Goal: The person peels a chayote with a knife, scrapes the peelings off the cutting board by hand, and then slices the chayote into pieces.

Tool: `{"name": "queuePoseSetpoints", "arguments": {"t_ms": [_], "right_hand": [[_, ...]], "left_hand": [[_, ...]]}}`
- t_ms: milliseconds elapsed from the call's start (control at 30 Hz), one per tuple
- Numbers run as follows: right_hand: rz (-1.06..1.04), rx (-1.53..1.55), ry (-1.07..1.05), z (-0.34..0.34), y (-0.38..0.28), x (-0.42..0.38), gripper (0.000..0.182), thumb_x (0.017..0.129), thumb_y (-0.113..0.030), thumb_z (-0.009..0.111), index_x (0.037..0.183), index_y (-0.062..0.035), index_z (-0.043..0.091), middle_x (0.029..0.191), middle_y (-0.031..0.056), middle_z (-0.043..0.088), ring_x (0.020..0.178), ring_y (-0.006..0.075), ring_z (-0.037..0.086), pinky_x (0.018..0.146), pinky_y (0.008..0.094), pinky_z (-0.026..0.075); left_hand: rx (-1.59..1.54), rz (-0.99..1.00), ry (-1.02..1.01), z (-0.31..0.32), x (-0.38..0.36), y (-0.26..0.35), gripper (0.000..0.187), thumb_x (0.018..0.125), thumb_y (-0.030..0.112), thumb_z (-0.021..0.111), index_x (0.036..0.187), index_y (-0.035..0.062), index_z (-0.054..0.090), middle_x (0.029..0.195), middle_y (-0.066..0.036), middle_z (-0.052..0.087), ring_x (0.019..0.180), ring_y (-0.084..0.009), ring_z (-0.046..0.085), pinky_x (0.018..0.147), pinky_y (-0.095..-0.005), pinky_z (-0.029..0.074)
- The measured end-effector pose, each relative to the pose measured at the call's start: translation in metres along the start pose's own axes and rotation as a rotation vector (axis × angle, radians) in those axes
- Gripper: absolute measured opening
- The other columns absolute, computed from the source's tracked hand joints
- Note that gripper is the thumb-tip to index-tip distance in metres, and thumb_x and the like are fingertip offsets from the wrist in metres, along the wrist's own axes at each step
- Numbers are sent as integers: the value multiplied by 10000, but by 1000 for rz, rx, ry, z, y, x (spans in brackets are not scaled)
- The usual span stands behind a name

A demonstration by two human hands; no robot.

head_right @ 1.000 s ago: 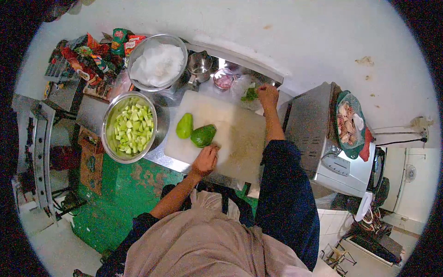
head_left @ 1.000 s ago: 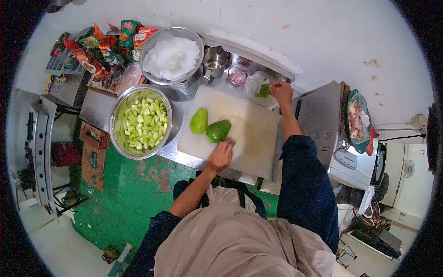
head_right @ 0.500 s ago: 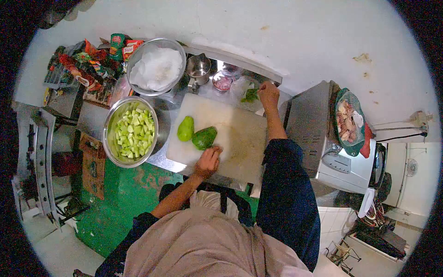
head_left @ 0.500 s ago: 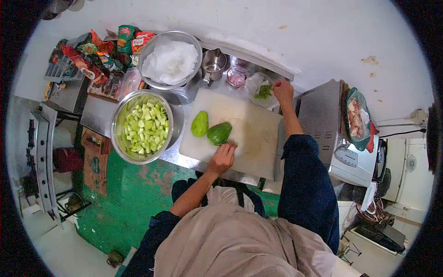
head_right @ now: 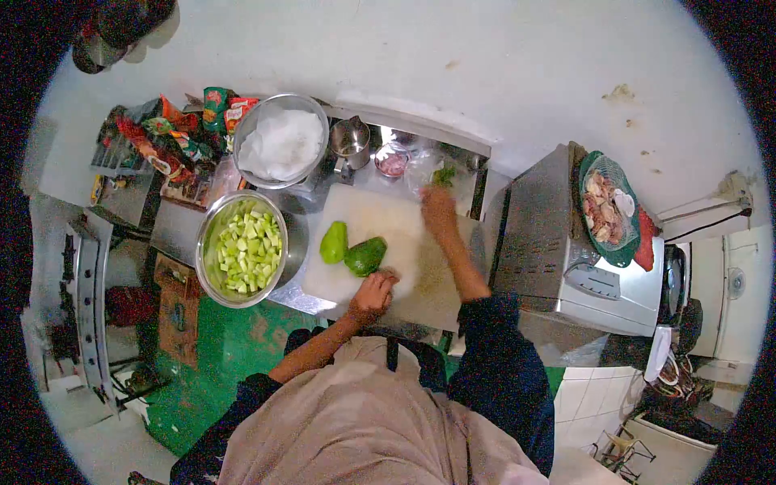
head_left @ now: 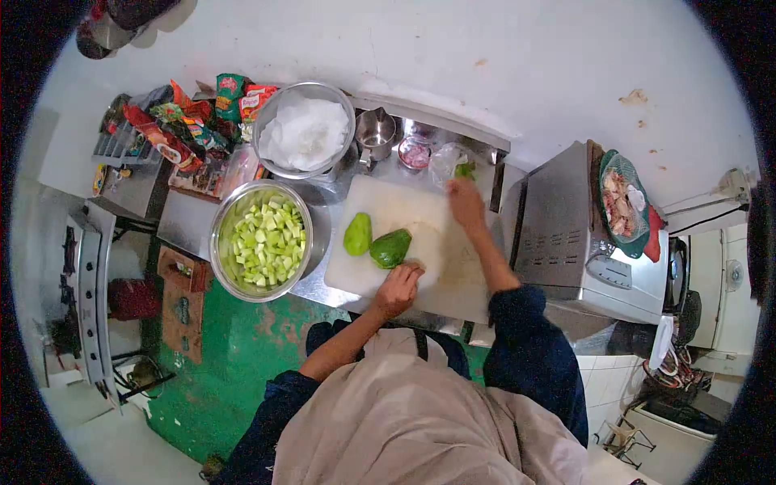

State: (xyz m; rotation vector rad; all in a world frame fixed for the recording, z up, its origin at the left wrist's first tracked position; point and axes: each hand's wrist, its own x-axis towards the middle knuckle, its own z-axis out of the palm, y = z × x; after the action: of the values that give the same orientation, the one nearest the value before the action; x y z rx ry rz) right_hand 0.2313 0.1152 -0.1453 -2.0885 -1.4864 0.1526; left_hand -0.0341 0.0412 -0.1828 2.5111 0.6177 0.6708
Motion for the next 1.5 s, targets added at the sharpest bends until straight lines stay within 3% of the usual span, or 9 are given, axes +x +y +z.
{"name": "queuePoseSetpoints", "arguments": {"t_ms": [67, 200, 400, 933, 1033, 1133, 1300, 1400, 1500], "right_hand": [[-194, 164, -5, 12, -16, -43, 114, 855, -127, 599, 940, -65, 641, 923, 136, 619, 875, 314, 608, 778, 409, 485], [25, 240, -40, -19, -50, -113, 99, 848, -77, 635, 937, -33, 638, 877, 135, 599, 790, 271, 605, 717, 322, 491], [218, 40, 26, -57, -30, -211, 187, 834, -93, 592, 1011, -35, 608, 1026, 179, 578, 987, 381, 536, 867, 463, 439], [596, -180, 72, -58, 17, -279, 531, 771, -104, 663, 1270, -32, 498, 1264, 214, 528, 1189, 401, 465, 1017, 473, 378], [537, -210, 116, -62, 10, -278, 518, 785, -93, 629, 1282, -43, 491, 1255, 217, 533, 1171, 406, 478, 998, 471, 394], [479, -185, 210, -68, 1, -276, 511, 799, -94, 602, 1295, -59, 486, 1195, 211, 555, 1087, 408, 527, 950, 465, 428], [679, 166, 165, -76, -7, -267, 381, 861, -121, 576, 1233, -75, 511, 900, 127, 621, 795, 296, 620, 710, 397, 515], [994, 978, 93, -121, -69, -239, 261, 927, -152, 533, 1179, -86, 512, 777, 62, 594, 642, 187, 583, 520, 318, 484], [884, 1431, 124, -130, -101, -233, 262, 959, -186, 508, 1205, -98, 480, 786, 50, 587, 566, 130, 543, 426, 249, 421]], "left_hand": [[-118, 30, -18, -1, -5, -4, 399, 769, 50, 575, 1162, -10, 541, 1191, -186, 536, 1107, -369, 518, 943, -432, 450], [-177, -12, 32, -32, -4, -4, 396, 802, 71, 575, 1190, 10, 531, 1243, -191, 507, 1199, -362, 460, 1007, -447, 391], [31, -363, 37, -67, 33, -15, 519, 798, 201, 669, 1250, 19, 490, 1291, -190, 463, 1205, -362, 439, 1031, -458, 357], [195, -383, -251, -59, 65, -23, 865, 576, 330, 818, 1338, 140, 454, 1167, -180, 511, 1078, -375, 496, 909, -479, 423], [-23, -490, -203, -52, 67, -24, 821, 629, 304, 801, 1343, 106, 445, 1187, -183, 532, 1040, -329, 539, 868, -421, 462], [-1067, -893, -101, -41, 71, -24, 676, 737, 364, 731, 1286, 55, 484, 1152, -182, 589, 979, -281, 599, 832, -357, 492], [-1857, -1146, -128, -81, 89, 16, 551, 868, 509, 562, 1165, 45, 558, 1087, -172, 627, 961, -283, 633, 805, -391, 531], [-1998, -1191, -101, -92, 101, 40, 578, 889, 554, 524, 1155, 43, 564, 1077, -171, 626, 960, -296, 631, 798, -437, 537], [-2068, -1113, -100, -99, 108, 52, 567, 900, 564, 509, 1114, 43, 572, 1037, -169, 638, 912, -283, 632, 777, -426, 534]]}}
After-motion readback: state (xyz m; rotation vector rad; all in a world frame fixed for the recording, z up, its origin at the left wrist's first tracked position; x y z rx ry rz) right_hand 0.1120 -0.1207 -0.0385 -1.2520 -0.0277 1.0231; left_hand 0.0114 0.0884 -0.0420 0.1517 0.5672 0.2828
